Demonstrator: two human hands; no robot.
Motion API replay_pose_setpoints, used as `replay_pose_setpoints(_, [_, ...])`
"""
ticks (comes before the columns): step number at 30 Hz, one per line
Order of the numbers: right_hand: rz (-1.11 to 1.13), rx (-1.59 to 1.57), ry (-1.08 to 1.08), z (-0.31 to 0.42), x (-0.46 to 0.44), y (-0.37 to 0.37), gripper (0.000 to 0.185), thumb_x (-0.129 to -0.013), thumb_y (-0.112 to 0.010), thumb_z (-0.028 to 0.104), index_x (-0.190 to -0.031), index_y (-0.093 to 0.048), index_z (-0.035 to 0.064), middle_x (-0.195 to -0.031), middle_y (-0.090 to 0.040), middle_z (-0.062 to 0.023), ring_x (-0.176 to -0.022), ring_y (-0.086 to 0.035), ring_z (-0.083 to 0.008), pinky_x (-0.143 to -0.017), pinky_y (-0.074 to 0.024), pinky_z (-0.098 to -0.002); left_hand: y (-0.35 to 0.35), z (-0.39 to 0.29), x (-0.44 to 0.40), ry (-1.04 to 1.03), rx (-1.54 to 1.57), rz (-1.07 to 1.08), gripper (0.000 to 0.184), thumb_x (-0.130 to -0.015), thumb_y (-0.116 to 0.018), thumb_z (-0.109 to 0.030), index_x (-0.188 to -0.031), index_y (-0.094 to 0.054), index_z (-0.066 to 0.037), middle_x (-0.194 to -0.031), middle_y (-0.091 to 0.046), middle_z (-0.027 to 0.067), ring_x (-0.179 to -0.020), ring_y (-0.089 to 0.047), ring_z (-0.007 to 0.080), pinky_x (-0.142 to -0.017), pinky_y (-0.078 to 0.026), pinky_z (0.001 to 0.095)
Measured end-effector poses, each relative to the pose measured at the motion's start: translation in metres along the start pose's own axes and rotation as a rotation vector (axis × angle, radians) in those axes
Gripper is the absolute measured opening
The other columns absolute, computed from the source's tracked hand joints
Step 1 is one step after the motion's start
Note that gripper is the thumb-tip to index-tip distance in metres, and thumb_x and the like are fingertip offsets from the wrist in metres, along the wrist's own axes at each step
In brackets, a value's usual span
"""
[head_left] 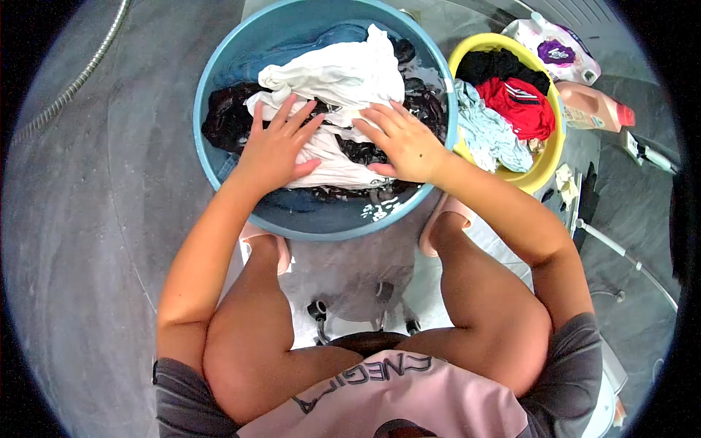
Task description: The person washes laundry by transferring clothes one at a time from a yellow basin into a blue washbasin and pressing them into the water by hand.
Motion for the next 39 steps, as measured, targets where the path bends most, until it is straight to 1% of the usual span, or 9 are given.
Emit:
replay_pose_setpoints(13, [-0.002, 0.005, 0.002, -0.014, -0.001, -0.019, 0.072, -0.081, -0.064, 0.039, -0.141, -0.036, 0.0104, -0.131, -0.050, -0.0139, -0.123, -0.047, -0.0291, -0.106, -0.0309, -0.0462, -0.028, 0.000, -0.015, 0.078, -0.065, 0.133, 0.069, -0.083, -0.059, -0.050, -0.141, -0.040, -0.016, -0.147, -0.036, 0.0088, -0.136, -0.032, 0.0324, -0.106, -0.022, 0.0633])
replay_pose_setpoints(17, [0.199, -0.072, -0.101, -0.018, 0.001, -0.021, 0.072, -0.085, -0.063, 0.033, -0.146, -0.029, 0.0144, -0.132, -0.050, -0.0144, -0.125, -0.045, -0.0292, -0.106, -0.0338, -0.0425, -0.039, 0.000, -0.017, 0.149, 0.036, 0.195, 0.070, -0.085, -0.057, -0.049, -0.143, -0.036, -0.016, -0.146, -0.036, 0.0103, -0.135, -0.032, 0.0341, -0.108, -0.024, 0.0584])
replay_pose_setpoints(23, [0.255, -0.136, -0.124, -0.021, -0.003, -0.019, 0.069, -0.084, -0.063, 0.036, -0.142, -0.035, 0.0121, -0.136, -0.048, -0.0151, -0.124, -0.048, -0.0303, -0.104, -0.0381, -0.0393, -0.041, -0.001, -0.021, 0.116, -0.042, 0.275, 0.068, -0.086, -0.057, -0.049, -0.142, -0.037, -0.016, -0.145, -0.037, 0.0127, -0.134, -0.034, 0.0336, -0.105, -0.029, 0.0555])
replay_pose_setpoints(25, [0.043, -0.084, -0.018, -0.019, -0.002, -0.017, 0.065, -0.082, -0.066, 0.032, -0.138, -0.040, 0.0096, -0.131, -0.051, -0.0149, -0.120, -0.051, -0.0308, -0.099, -0.0430, -0.0408, -0.038, 0.002, -0.023, 0.101, 0.006, 0.282, 0.068, -0.084, -0.059, -0.048, -0.140, -0.040, -0.015, -0.144, -0.038, 0.0139, -0.134, -0.034, 0.0337, -0.105, -0.029, 0.0544])
replay_pose_setpoints(27, [0.246, -0.102, -0.081, -0.020, -0.002, -0.011, 0.063, -0.079, -0.068, 0.030, -0.132, -0.046, 0.0065, -0.126, -0.054, -0.0146, -0.117, -0.053, -0.0295, -0.096, -0.0436, -0.0414, -0.032, 0.002, -0.027, 0.081, 0.061, 0.291, 0.067, -0.082, -0.061, -0.047, -0.138, -0.043, -0.014, -0.143, -0.039, 0.0151, -0.133, -0.035, 0.0339, -0.105, -0.030, 0.0533])
replay_pose_setpoints(30, [0.030, -0.042, 0.044, -0.015, -0.001, -0.005, 0.066, -0.072, -0.073, 0.029, -0.130, -0.049, 0.0086, -0.127, -0.052, -0.0121, -0.118, -0.049, -0.0281, -0.098, -0.0407, -0.0420, -0.027, 0.002, -0.027, 0.127, 0.142, 0.454, 0.067, -0.076, -0.067, -0.045, -0.133, -0.048, -0.015, -0.141, -0.041, 0.0157, -0.132, -0.038, 0.0333, -0.106, -0.030, 0.0508])
replay_pose_setpoints(32, [-0.171, 0.014, 0.141, -0.013, 0.002, -0.001, 0.076, -0.066, -0.076, 0.031, -0.134, -0.047, 0.0147, -0.137, -0.045, -0.0091, -0.125, -0.043, -0.0293, -0.102, -0.0351, -0.0484, -0.041, 0.006, -0.014, -0.124, -0.015, -0.217, 0.075, -0.067, -0.073, -0.047, -0.131, -0.050, -0.016, -0.143, -0.039, 0.0147, -0.134, -0.033, 0.0353, -0.106, -0.026, 0.0572])
replay_pose_setpoints(36, [-0.230, 0.206, 0.036, -0.012, -0.001, 0.005, 0.097, -0.061, -0.078, 0.049, -0.144, -0.035, 0.0220, -0.151, -0.028, -0.0111, -0.141, -0.022, -0.0301, -0.109, -0.0197, -0.0618, -0.010, -0.006, -0.028, 0.116, -0.051, -0.147, 0.103, -0.055, -0.079, -0.053, -0.141, -0.039, -0.013, -0.155, -0.016, 0.0145, -0.142, -0.010, 0.0429, -0.101, -0.014, 0.0729])
replay_pose_setpoints(39, [-0.159, 0.213, -0.086, -0.019, -0.006, 0.005, 0.099, -0.062, -0.077, 0.051, -0.145, -0.032, 0.0217, -0.152, -0.026, -0.0132, -0.142, -0.020, -0.0332, -0.108, -0.0190, -0.0625, -0.010, 0.001, -0.037, 0.165, -0.056, -0.087, 0.111, -0.055, -0.079, -0.054, -0.146, -0.031, -0.012, -0.156, -0.012, 0.0149, -0.142, -0.008, 0.0440, -0.100, -0.014, 0.0741])
Point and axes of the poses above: each hand's wrist, its own x-axis away from the middle knuckle, its own y-axis out of the back of the hand, z = x × y, the point moved 1 cm from there along -x, towards the middle knuckle
